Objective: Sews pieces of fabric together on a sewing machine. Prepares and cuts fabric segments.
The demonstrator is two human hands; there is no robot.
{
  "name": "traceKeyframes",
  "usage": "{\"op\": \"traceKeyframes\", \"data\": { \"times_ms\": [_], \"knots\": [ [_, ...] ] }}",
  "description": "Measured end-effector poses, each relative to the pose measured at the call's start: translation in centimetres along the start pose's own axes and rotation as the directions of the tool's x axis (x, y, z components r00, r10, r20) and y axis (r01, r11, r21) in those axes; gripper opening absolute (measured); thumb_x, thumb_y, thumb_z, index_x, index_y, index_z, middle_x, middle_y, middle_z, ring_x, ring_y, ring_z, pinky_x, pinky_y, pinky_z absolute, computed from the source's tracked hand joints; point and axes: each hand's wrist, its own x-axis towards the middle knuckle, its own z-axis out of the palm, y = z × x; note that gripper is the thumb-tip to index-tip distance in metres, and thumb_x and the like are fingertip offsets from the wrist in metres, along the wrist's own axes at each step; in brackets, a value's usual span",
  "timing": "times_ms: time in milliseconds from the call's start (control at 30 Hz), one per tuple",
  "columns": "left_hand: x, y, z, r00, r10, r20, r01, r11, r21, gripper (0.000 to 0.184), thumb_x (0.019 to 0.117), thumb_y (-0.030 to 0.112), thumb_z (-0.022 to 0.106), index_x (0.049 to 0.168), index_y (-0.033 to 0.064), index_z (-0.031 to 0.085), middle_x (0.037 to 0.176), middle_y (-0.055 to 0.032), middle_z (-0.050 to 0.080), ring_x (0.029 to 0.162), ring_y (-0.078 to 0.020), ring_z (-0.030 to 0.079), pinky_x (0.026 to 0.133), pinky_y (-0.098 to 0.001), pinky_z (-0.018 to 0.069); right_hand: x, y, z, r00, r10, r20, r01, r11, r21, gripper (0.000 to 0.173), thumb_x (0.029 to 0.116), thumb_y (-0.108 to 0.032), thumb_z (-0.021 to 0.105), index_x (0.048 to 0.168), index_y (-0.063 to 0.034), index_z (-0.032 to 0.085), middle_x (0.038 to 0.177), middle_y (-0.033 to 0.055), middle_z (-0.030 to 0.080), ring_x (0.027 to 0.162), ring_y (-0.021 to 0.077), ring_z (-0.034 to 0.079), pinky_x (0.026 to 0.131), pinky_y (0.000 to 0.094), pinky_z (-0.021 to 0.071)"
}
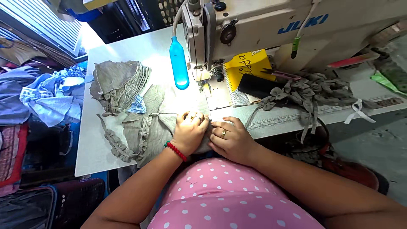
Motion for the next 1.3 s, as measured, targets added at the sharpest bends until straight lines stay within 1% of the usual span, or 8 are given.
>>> {"op": "traceKeyframes", "data": {
  "times_ms": [433,600,733,900,967,1033,1133,1300],
  "knots": [
    [3.5,-3.2,1.1,0.997,-0.017,0.08,0.026,0.994,-0.104,0.026,0.0981,0.007,0.056,0.116,0.0085,0.075,0.112,-0.0136,0.072,0.111,-0.0332,0.067,0.106,-0.0564,0.0416,3.8,1.8,0.4,0.997,0.061,0.055,-0.057,0.995,-0.081,0.033,0.1003,-0.032,0.054,0.091,-0.0096,0.076,0.102,0.0079,0.075,0.125,0.0296,0.063,0.113,0.0592,0.038],
    [5.2,-4.3,1.6,0.985,-0.02,0.169,0.039,0.993,-0.113,0.023,0.1,0.005,0.055,0.114,0.0056,0.073,0.112,-0.0154,0.071,0.111,-0.0341,0.067,0.104,-0.056,0.0458,5.1,2.3,0.7,0.984,0.132,0.121,-0.116,0.985,-0.129,0.035,0.0998,-0.035,0.053,0.095,-0.0095,0.075,0.107,0.0093,0.074,0.128,0.0313,0.06,0.116,0.0613,0.0332],
    [5.9,-2.5,-0.5,0.953,-0.152,0.263,0.158,0.987,-0.003,0.026,0.0959,0.001,0.058,0.117,0.0038,0.072,0.113,-0.0182,0.07,0.112,-0.0402,0.064,0.088,-0.0573,0.0514,5.6,1.7,0.4,0.955,0.232,0.186,-0.208,0.968,-0.138,0.031,0.0995,-0.032,0.058,0.098,-0.0066,0.076,0.113,0.0119,0.073,0.133,0.0327,0.057,0.117,0.0643,0.0299],
    [2.0,0.4,-2.7,0.981,-0.19,0.03,0.191,0.981,-0.043,0.011,0.0914,0.014,0.068,0.099,0.0141,0.077,0.099,-0.0106,0.073,0.091,-0.0337,0.068,0.085,-0.0586,0.046,4.8,1.5,0.1,0.944,0.328,0.038,-0.329,0.944,0.032,0.034,0.0916,-0.026,0.07,0.12,-0.0067,0.072,0.121,0.0158,0.071,0.123,0.0339,0.064,0.109,0.0602,0.0428],
    [-0.4,0.8,-1.9,0.978,-0.206,0.009,0.2,0.935,-0.293,0.017,0.0973,0.02,0.063,0.105,0.0117,0.076,0.109,-0.0094,0.072,0.103,-0.0289,0.068,0.091,-0.0511,0.0518,5.0,1.8,0.2,0.962,0.273,0.014,-0.273,0.958,0.083,0.038,0.0904,-0.02,0.07,0.128,-0.0141,0.07,0.13,0.0142,0.067,0.128,0.0347,0.06,0.108,0.0583,0.0435],
    [-3.0,1.6,-1.8,0.949,-0.31,0.064,0.306,0.844,-0.442,0.028,0.0992,0.029,0.061,0.117,0.0097,0.072,0.128,-0.0108,0.067,0.124,-0.0292,0.062,0.105,-0.0512,0.0486,5.4,2.2,0.5,0.984,0.175,0.046,-0.179,0.978,0.108,0.027,0.0963,-0.014,0.063,0.12,-0.0178,0.076,0.128,0.0087,0.07,0.132,0.0322,0.057,0.112,0.0564,0.0412],
    [-6.8,0.5,-2.6,0.891,-0.407,0.202,0.453,0.824,-0.34,0.056,0.1018,0.054,0.048,0.14,0.0157,0.061,0.148,-0.0073,0.057,0.146,-0.0287,0.045,0.12,-0.063,0.0281,5.5,2.5,1.0,0.996,0.077,0.048,-0.082,0.992,0.1,0.019,0.0954,-0.006,0.061,0.098,-0.0131,0.079,0.109,0.0059,0.076,0.117,0.0282,0.067,0.111,0.0538,0.0439],
    [-8.9,-9.2,-4.8,0.848,-0.353,0.396,0.412,0.908,-0.073,0.051,0.1084,0.046,0.033,0.147,0.023,0.057,0.158,-0.007,0.048,0.15,-0.0318,0.039,0.12,-0.0692,0.0189,4.8,2.7,0.9,0.992,0.116,0.055,-0.124,0.974,0.19,0.02,0.093,-0.005,0.06,0.099,-0.0099,0.079,0.111,0.0084,0.076,0.117,0.0268,0.068,0.108,0.0504,0.0479]
  ]
}}
